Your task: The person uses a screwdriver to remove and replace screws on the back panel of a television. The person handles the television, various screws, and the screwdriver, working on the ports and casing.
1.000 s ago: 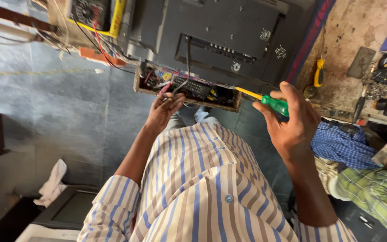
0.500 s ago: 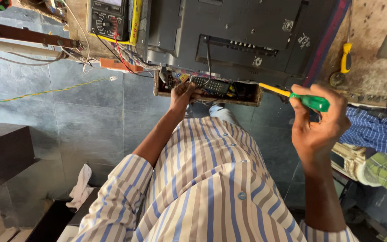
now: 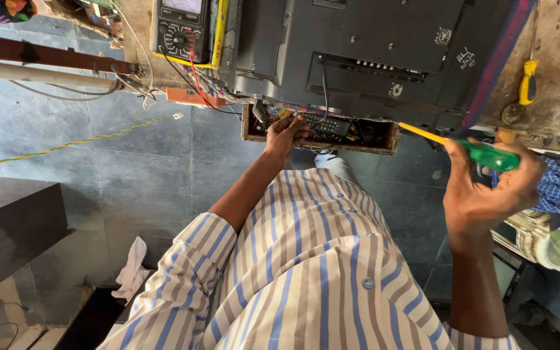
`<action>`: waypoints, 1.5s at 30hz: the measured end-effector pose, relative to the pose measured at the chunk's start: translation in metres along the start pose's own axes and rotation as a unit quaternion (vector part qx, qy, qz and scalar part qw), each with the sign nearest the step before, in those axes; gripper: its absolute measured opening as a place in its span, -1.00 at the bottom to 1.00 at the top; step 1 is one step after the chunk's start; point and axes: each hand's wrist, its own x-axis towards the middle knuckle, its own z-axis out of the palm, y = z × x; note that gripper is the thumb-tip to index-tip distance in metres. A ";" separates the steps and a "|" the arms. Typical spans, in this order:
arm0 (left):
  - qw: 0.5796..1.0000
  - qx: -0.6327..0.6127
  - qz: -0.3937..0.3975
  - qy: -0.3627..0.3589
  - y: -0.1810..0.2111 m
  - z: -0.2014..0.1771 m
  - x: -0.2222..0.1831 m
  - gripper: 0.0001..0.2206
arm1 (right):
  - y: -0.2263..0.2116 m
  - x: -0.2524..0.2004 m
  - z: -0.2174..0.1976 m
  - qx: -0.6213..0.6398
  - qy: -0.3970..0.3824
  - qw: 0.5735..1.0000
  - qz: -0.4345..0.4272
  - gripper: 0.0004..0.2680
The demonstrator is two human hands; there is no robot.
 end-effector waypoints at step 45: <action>0.996 -0.055 -0.055 -0.037 0.012 0.004 0.005 -0.90 | -0.027 0.007 0.005 0.029 0.023 0.997 0.067 -0.62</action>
